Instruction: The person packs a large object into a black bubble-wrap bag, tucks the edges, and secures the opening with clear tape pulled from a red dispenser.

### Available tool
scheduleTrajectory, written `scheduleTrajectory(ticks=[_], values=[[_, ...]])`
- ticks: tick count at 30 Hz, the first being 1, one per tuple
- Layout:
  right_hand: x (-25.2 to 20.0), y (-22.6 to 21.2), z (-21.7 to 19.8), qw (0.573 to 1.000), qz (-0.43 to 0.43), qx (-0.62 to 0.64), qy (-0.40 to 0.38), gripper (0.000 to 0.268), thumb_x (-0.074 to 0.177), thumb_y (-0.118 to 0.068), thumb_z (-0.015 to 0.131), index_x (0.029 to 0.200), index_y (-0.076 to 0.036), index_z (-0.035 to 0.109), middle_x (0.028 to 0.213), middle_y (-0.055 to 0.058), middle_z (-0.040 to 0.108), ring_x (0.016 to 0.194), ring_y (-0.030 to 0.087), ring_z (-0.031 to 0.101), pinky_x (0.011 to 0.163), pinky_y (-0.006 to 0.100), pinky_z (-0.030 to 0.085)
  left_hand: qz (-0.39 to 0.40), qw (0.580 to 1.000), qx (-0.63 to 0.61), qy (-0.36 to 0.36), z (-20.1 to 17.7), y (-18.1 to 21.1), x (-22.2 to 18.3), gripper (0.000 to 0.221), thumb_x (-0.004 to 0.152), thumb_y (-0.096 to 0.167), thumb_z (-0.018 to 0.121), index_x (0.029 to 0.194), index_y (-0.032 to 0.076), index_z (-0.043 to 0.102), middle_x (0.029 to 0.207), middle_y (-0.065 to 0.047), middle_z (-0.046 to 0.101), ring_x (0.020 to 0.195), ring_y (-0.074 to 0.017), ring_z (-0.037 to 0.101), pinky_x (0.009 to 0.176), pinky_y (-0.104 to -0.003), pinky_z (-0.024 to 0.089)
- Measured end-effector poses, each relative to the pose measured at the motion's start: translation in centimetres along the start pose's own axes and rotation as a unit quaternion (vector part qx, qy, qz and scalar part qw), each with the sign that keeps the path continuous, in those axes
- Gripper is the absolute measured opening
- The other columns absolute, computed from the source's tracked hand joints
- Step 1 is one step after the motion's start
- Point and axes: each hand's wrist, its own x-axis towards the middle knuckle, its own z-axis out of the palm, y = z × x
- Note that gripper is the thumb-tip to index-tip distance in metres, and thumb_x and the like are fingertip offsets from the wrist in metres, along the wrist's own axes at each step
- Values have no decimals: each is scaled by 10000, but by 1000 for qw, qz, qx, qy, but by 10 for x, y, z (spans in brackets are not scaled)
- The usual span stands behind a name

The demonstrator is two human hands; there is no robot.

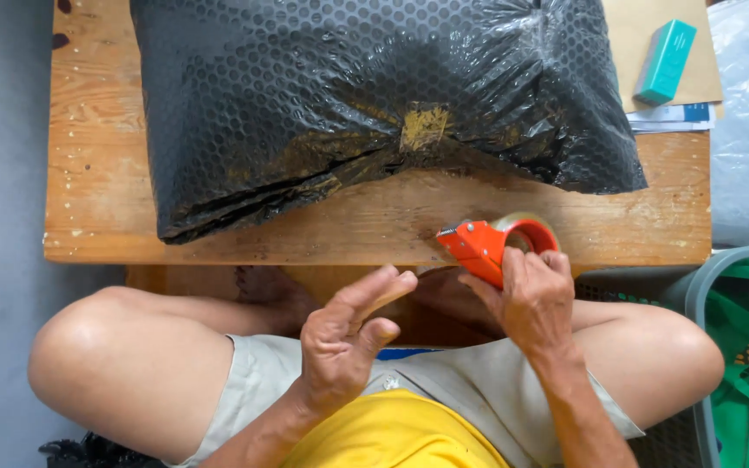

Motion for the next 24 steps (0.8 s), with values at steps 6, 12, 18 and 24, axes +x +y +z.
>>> scheduleTrajectory(ticks=[6, 12, 18, 24], values=[[20, 32, 23, 994, -85, -69, 2, 628, 953, -692, 674, 799, -110, 495, 637, 65, 535, 618, 267, 554, 790, 370, 487, -181, 857, -464, 136, -4, -24, 1, 796, 1056, 433, 504, 1619, -6, 153, 1301, -387, 612, 1316, -426, 579, 1160, -520, 433], [25, -13, -8, 997, -60, -21, 46, 682, 978, -539, 662, 1307, 57, 619, 1326, 260, 698, 1213, 387, 696, 1184, 538, 424, -228, 796, -535, 169, -6, -32, -1, 715, 1023, 383, 560, 1583, 10, 318, 1366, -328, 606, 1367, -387, 546, 1149, -516, 436], [29, -106, -5, 767, 305, 565, 11, 230, 908, -29, 738, 1135, 0, 711, 1091, 99, 717, 942, 137, 690, 877, 232, 585, -218, 810, -508, 198, -2, -27, -3, 762, 969, 351, 629, 1574, -3, 329, 1466, -315, 541, 1454, -320, 466, 1161, -466, 408], [27, -140, 19, 395, 323, 855, -96, 426, 908, -246, 780, 1241, 0, 678, 1054, 141, 743, 966, 216, 689, 813, 316, 536, -174, 856, -430, 226, -4, -24, -12, 817, 989, 413, 613, 1578, -60, 301, 1382, -216, 644, 1557, -313, 326, 1208, -448, 299]])
